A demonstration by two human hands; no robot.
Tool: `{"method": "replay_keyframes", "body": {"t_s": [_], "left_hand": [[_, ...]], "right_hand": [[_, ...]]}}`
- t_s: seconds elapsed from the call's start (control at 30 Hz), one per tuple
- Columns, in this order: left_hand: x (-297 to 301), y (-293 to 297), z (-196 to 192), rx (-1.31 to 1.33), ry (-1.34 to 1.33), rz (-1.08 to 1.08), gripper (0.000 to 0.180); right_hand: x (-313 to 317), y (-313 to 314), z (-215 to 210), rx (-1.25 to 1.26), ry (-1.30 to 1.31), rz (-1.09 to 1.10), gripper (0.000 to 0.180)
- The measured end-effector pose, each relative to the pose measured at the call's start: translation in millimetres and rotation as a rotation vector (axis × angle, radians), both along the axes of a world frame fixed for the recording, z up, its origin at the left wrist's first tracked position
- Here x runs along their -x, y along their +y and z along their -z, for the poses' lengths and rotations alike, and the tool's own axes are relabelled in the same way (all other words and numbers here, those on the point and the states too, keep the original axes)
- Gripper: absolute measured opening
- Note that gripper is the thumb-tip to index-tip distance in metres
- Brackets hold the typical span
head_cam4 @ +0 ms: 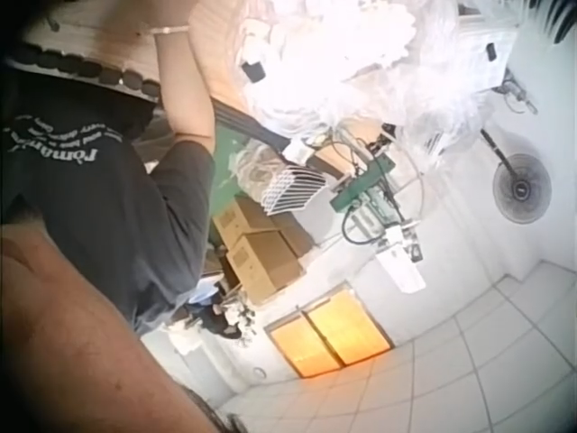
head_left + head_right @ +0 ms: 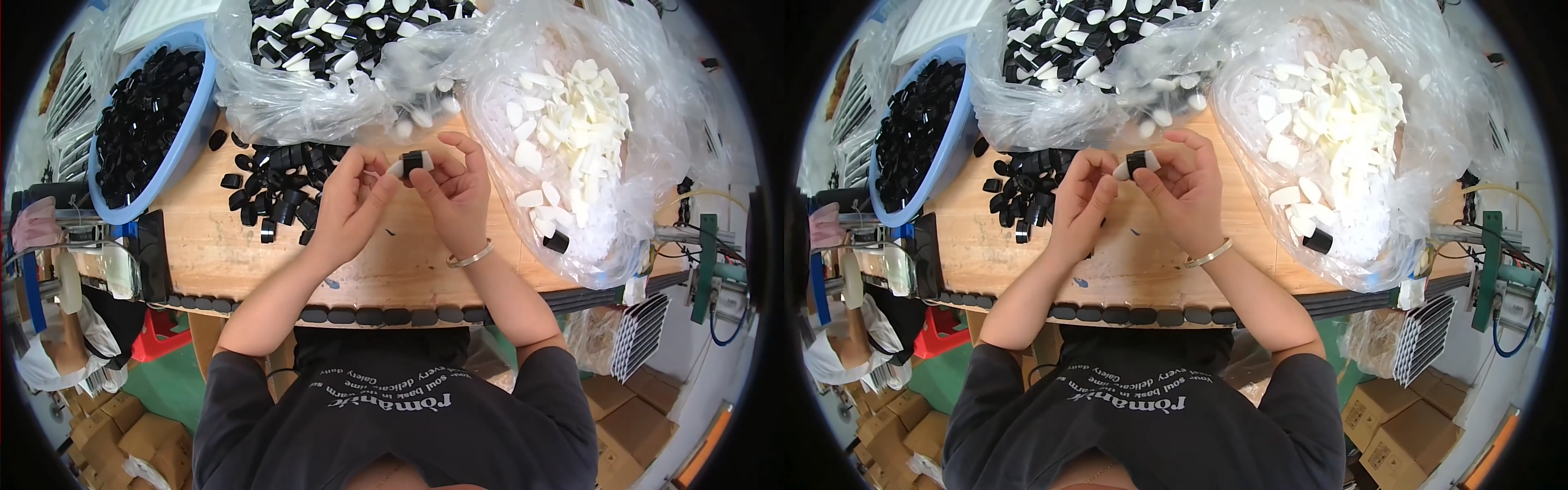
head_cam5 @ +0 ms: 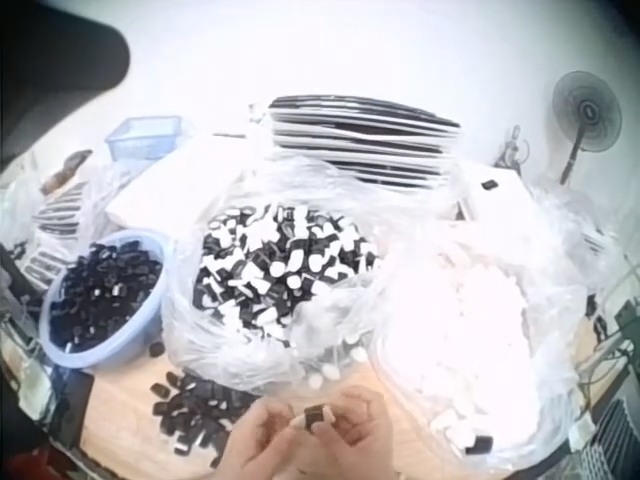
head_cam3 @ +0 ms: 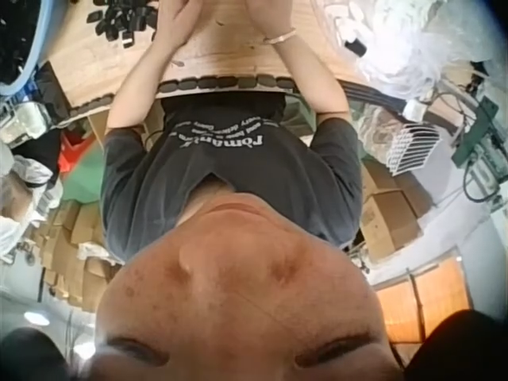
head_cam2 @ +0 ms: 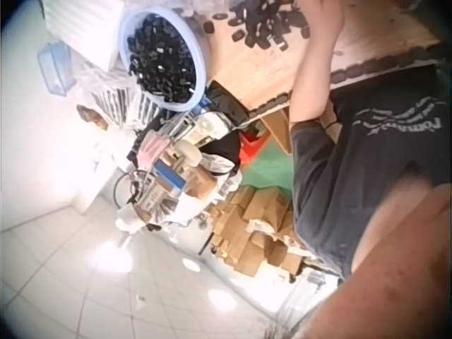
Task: Assembling small black plastic components by inserting white foam pieces into them.
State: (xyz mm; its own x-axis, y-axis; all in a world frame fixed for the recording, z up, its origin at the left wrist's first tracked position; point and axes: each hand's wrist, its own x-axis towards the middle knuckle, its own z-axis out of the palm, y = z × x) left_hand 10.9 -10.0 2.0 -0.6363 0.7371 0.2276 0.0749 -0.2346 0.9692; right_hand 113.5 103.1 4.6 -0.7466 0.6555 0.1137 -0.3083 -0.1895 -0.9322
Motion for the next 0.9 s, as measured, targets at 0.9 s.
{"method": "replay_keyframes", "body": {"t_s": [0.9], "left_hand": [[-5,-2,-6,-0.086,-0.277,0.172,0.005]], "right_hand": [[-11,6,-5,-0.310,-0.007,0.037,0.031]]}}
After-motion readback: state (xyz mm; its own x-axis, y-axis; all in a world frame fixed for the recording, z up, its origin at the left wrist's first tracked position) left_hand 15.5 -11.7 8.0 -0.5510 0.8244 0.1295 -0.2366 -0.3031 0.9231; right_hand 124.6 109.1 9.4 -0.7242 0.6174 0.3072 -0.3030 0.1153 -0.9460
